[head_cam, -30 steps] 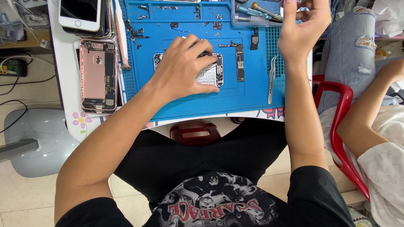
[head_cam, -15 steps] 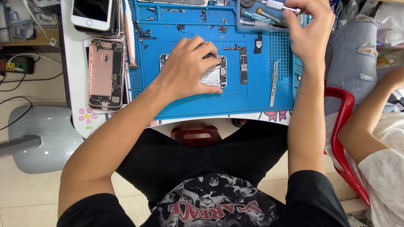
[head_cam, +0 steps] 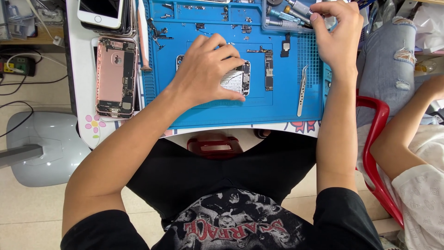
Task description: The person uses tweezers and a screwdriver to remove and place small components on a disassembled smartphone motherboard. They handle screws and internal parts on a blue work mat, occasionally picking up and setting down tools.
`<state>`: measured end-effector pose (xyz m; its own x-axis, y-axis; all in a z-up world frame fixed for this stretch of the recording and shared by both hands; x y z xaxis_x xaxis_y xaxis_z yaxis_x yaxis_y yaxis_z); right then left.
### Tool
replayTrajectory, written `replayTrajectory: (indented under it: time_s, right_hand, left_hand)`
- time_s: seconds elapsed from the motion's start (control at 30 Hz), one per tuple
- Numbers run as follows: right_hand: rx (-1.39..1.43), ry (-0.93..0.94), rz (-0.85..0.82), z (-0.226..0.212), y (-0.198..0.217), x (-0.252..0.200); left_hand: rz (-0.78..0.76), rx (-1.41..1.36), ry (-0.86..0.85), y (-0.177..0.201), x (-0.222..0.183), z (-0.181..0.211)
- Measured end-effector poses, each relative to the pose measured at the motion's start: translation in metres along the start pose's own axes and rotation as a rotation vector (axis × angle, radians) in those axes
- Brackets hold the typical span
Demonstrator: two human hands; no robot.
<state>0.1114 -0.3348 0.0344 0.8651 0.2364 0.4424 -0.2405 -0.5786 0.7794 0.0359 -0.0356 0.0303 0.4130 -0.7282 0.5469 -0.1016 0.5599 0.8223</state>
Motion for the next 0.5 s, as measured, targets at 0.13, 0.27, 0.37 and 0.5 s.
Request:
replayTrajectory:
  time_s: [0.13,0.27,0.37,0.5]
  right_hand:
    - [-0.039,-0.020,0.008,-0.001,-0.001,0.000]
    - [-0.048,0.023,0.023,-0.009,0.000,0.001]
    - [-0.054,0.041,0.040,-0.010,-0.001,0.001]
    - [-0.074,0.063,0.069,-0.013,0.000,0.000]
  left_hand:
    - [0.014,-0.005,0.011,-0.003,-0.002,-0.004]
    - [0.092,0.034,0.015,0.001,-0.002,-0.005]
    - [0.127,0.052,0.020,0.006,-0.001,-0.006]
    - [0.136,0.066,0.015,0.008,-0.001,-0.005]
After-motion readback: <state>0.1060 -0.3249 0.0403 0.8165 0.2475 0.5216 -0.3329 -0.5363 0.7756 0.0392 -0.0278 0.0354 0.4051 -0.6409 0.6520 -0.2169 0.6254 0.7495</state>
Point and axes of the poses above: each hand's wrist, its own x-axis towards the middle knuckle, its own y-axis out of the back of the hand, z = x × y, the point moved 6 cm from there along x, towards the middle knuckle, and after that the axes turned 11 degrees about -y, right-handed, at the moved point
